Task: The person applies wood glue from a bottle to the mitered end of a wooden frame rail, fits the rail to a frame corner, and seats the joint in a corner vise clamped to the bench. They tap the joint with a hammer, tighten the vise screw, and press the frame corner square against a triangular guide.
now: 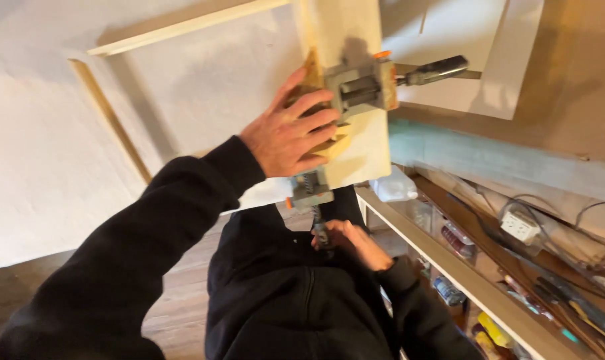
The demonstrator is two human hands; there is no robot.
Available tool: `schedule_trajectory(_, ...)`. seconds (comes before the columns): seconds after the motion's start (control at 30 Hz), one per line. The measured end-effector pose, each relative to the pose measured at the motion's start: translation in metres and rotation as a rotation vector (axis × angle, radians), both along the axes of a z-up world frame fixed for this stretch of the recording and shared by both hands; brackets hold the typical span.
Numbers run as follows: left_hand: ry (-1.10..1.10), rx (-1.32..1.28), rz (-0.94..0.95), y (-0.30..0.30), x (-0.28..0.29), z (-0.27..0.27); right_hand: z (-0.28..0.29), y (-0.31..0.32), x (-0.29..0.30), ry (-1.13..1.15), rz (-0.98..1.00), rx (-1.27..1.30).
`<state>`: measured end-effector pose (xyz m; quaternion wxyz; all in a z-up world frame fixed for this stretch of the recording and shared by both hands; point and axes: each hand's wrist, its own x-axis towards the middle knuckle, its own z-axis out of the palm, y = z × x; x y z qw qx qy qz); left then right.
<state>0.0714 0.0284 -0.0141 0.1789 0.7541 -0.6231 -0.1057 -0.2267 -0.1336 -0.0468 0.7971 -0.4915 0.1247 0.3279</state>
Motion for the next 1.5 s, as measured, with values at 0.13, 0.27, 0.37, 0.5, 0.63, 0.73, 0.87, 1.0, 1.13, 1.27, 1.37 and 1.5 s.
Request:
schedule_trajectory(0.13, 0.037, -0.062, 0.004, 0.009, 0.0, 0.004, -0.026, 0.076, -0.047, 0.405, -0.506, 0.528)
schedule_trajectory(0.27, 0.058, -0.098, -0.058, 0.0, 0.001, -0.007, -0.027, 0.092, -0.044, 0.337, -0.669, 0.357)
schedule_trajectory(0.37, 0.087, -0.06, -0.047, 0.007, -0.007, -0.006, 0.003, 0.113, -0.035, 0.294, -0.558, -0.319)
schedule_trajectory(0.5, 0.064, -0.058, -0.054, -0.001, 0.003, -0.011, 0.031, 0.12, 0.004, -0.102, -0.642, -1.297)
schedule_trajectory(0.63, 0.073, -0.018, -0.059, 0.002, -0.006, -0.016, 0.035, 0.129, 0.005, -0.154, -0.745, -1.439)
schedule_trajectory(0.73, 0.084, -0.022, -0.056, -0.001, 0.003, -0.006, 0.033, 0.13, 0.001, -0.065, -0.789, -1.354)
schedule_trajectory(0.87, 0.086, -0.021, -0.068, -0.001, 0.001, -0.003, 0.088, 0.103, 0.056, -0.099, -0.609, -1.303)
schedule_trajectory(1.0, 0.119, -0.025, -0.062, 0.001, -0.002, 0.01, 0.088, 0.102, 0.111, -0.328, -0.65, -1.404)
schedule_trajectory(1.13, 0.14, -0.088, -0.022, -0.001, 0.003, 0.023, 0.057, 0.109, 0.123, -0.267, -0.613, -1.455)
schedule_trajectory(1.27, 0.283, -0.094, 0.11, 0.049, 0.012, 0.049, 0.064, 0.107, 0.13, -0.237, -0.637, -1.446)
schedule_trajectory(1.37, 0.56, 0.206, 0.429, 0.103, 0.016, 0.025, 0.066, 0.106, 0.13, -0.222, -0.646, -1.397)
schedule_trajectory(1.5, 0.93, 0.481, 0.449, 0.139, 0.019, -0.009, 0.072, 0.103, 0.134, -0.202, -0.623, -1.372)
